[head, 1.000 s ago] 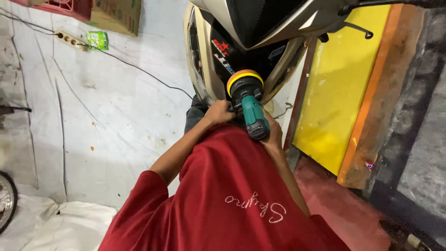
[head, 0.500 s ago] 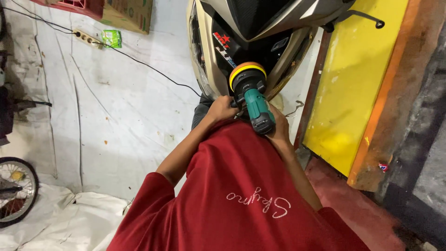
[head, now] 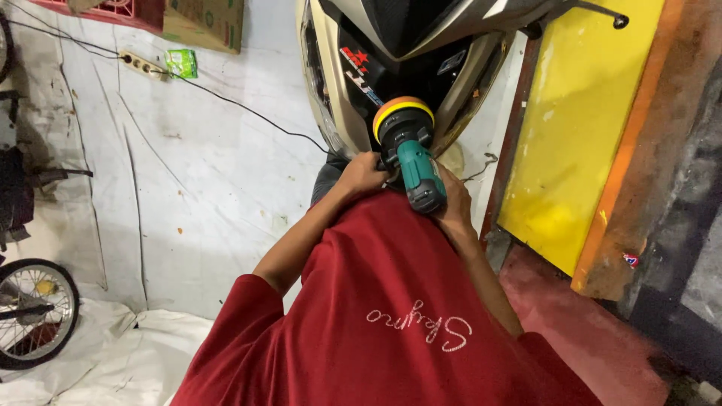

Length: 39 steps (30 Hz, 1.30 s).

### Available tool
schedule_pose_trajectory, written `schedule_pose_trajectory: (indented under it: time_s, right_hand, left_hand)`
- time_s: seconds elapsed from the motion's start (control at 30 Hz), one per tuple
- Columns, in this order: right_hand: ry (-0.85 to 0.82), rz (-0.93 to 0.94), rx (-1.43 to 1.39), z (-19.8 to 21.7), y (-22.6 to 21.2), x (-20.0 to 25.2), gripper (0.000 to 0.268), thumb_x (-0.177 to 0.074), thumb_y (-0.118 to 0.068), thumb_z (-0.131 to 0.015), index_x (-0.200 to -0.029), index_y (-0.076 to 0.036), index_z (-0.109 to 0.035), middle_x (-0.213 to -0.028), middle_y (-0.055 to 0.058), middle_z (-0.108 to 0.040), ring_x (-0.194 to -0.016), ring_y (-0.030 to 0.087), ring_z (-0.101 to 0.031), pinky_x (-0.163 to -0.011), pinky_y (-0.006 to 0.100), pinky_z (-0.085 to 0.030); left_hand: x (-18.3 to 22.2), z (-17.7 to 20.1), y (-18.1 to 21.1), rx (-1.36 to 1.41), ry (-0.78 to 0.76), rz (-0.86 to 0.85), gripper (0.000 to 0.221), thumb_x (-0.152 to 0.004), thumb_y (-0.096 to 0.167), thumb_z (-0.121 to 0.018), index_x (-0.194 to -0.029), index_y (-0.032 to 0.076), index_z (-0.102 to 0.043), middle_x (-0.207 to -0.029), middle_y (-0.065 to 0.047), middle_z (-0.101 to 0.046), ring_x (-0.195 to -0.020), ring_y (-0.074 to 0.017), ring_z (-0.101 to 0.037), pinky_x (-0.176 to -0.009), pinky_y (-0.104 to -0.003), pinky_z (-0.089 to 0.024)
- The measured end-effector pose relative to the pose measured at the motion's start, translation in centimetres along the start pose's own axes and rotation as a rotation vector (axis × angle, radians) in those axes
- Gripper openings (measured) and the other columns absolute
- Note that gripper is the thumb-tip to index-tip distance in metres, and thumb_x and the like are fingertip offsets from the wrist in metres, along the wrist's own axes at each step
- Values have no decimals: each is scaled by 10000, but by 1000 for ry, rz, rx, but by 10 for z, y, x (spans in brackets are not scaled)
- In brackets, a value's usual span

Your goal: The person uses a handheld electric polisher with a yellow pad to buff the front body panel of a beige scooter. They hold the tool with both hands and move it in circular motions across the scooter's surface.

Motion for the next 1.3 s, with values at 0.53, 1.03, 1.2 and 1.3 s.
schedule_pose_trajectory:
  time_s: [0.53,1.03,1.2,1.3]
  right_hand:
    - [-8,-212,-44,-17,-7,9,532,-912,-253,-738,-1414,-123,-619,-1184,173,-738,-1055,334,-721,-854,420,-563]
    - [20,-250,-70,-26,-19,9,557,-920,-251,-751,-1444,-143,-599,-1203,156,-752,-1057,298,-745,-852,402,-570]
    - [43,-216,-75,-37,-20,12,579,-920,-204,-718,-1472,-140,-555,-1141,187,-747,-1005,335,-739,-803,423,-562]
    - [64,-206,-48,-42,-18,16,587,-929,-182,-700,-1496,-150,-555,-1090,200,-749,-986,363,-731,-785,433,-557]
  left_hand:
    - [3,16,-2,-101,-39,-32,358,-784,333,-698,-938,13,-747,-863,-248,-722,-836,-413,-711,-767,-490,-547]
    - [-8,21,-19,-148,-69,-20,381,-766,311,-705,-969,-10,-742,-935,-293,-707,-907,-439,-702,-816,-500,-549]
    - [-17,14,-46,-176,-60,-126,411,-773,353,-734,-973,-5,-749,-945,-290,-709,-927,-449,-683,-810,-513,-538]
    - [-15,24,-36,-198,-125,-78,429,-783,376,-736,-967,-12,-745,-941,-285,-708,-916,-443,-693,-810,-506,-546]
Point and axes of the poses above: each hand's wrist, its own x-axis away from the middle knuckle, its own z-axis out of the back of the hand, y = z × x, the point moved 2 cm from there along -x, towards the middle knuckle
